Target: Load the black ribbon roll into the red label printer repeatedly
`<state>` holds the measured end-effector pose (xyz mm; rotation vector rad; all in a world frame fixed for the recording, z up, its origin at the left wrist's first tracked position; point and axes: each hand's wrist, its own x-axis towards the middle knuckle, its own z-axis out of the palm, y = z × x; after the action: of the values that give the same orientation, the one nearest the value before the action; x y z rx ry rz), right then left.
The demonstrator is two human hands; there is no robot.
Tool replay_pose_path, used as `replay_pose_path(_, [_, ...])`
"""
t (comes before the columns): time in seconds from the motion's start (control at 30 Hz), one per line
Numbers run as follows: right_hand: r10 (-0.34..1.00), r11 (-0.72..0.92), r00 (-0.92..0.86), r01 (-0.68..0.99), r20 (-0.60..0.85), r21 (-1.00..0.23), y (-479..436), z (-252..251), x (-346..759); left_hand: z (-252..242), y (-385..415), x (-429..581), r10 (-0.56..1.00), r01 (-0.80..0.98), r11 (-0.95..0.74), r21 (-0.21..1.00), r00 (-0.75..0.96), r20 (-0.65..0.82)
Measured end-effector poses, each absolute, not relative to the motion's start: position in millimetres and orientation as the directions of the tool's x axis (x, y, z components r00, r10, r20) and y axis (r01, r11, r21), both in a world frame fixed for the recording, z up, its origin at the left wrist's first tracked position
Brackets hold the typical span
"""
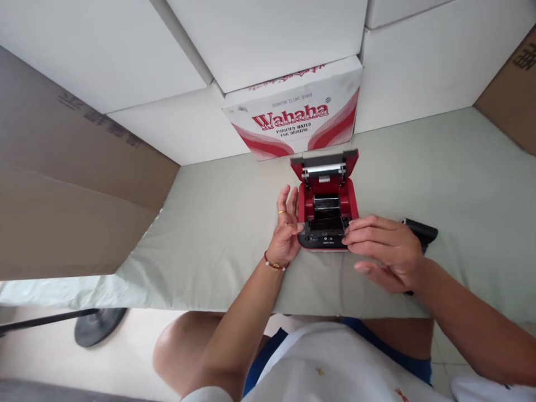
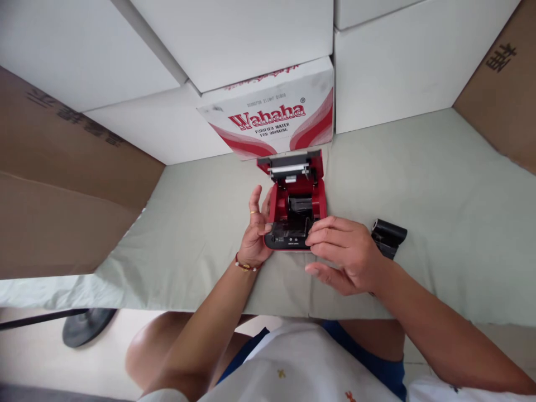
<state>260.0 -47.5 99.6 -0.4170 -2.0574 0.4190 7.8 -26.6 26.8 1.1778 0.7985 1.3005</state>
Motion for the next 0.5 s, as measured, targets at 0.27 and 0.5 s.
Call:
replay_pose_path(0.27, [0.797,0.601,-0.400,0.459,0.452,-0.655,-18,151,249,30,-24,14,0.983,-0.527,-0.028,0.850,0.142,0.120])
replay_pose_path(0.5, [0.868,0.469,-0.468,0.882,-0.166,-0.036,27,160,197,33,-22,11,0.980,-0.538,-0.001,0.843,0.169,0.109])
